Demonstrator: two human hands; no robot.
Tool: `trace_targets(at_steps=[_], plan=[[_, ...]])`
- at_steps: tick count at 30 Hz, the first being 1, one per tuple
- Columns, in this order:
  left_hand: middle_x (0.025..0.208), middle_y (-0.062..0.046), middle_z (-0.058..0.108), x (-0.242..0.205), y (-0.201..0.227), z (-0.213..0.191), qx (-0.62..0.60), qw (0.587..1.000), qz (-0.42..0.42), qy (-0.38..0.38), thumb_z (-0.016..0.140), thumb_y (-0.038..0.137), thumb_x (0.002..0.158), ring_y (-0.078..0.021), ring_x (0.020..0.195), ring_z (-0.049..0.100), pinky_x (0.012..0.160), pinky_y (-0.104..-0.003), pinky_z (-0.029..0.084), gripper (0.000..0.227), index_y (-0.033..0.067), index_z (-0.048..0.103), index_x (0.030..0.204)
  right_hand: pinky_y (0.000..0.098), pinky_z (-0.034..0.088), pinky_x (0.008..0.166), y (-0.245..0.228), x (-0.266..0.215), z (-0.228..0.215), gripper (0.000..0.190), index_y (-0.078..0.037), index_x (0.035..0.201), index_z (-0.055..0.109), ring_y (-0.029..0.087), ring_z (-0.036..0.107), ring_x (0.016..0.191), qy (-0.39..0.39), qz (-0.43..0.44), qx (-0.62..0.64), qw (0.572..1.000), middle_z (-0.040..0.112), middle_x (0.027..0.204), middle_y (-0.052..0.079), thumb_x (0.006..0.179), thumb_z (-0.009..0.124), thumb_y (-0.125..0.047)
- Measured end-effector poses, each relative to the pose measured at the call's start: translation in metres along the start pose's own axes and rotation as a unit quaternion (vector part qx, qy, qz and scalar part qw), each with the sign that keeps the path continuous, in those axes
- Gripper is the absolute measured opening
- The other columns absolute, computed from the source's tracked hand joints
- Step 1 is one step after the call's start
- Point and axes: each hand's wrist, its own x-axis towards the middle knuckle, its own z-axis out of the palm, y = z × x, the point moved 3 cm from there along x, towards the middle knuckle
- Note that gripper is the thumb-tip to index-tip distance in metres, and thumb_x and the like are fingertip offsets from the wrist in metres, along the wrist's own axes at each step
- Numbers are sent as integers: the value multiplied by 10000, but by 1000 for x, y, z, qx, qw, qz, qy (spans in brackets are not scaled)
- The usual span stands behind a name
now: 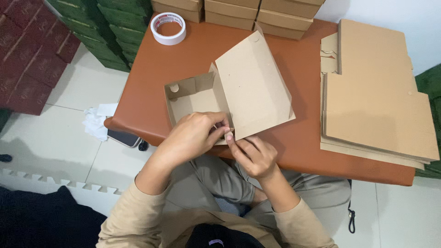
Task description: The person assembles a flat cardboard sheet into a box by folding the flaps and tucking the tabs into slots. They repeat this process for a second box and place the finished boxes on a stack.
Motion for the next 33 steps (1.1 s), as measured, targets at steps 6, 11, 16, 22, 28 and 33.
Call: trace_targets(at_steps=[6,11,16,22,28,33], plan=[[795,-156,748,2,-10,4,-49,999,6,6,573,134,951,-411,778,745,697,-512,573,135,66,682,910,312,559,591,2,6,1,196,-64,844,761,209,652,643,9,19,48,999,687,856,101,991,633,-82],[786,-174,748,1,-10,1,-72,997,14,-2,580,130,948,-420,778,747,694,-513,574,135,47,678,906,318,571,601,4,8,0,218,-51,863,776,213,659,632,25,-8,57,998,702,863,115,986,597,-71],[788,-213,746,-1,-6,-2,-88,995,33,-16,610,124,914,-478,788,730,689,-561,563,121,15,659,892,302,577,616,3,8,0,231,-58,822,777,204,669,629,37,-12,52,998,732,876,124,967,598,-61],[775,-184,746,-1,-13,1,-79,996,21,-21,574,130,954,-429,774,747,696,-519,573,138,43,666,901,343,550,542,2,6,2,197,-39,818,770,216,652,589,31,8,73,997,691,786,113,949,622,-27],[790,-186,746,2,-15,5,-55,998,28,-30,569,135,961,-446,800,736,720,-537,567,133,44,657,922,328,566,563,3,-3,5,184,-56,861,783,203,659,612,23,20,49,998,715,825,94,940,626,-2],[760,-171,737,4,-16,6,-47,998,35,-37,545,110,966,-417,761,739,695,-507,576,155,37,669,909,336,556,547,4,-5,6,126,-55,818,767,207,645,587,24,38,62,997,704,781,91,900,700,13]])
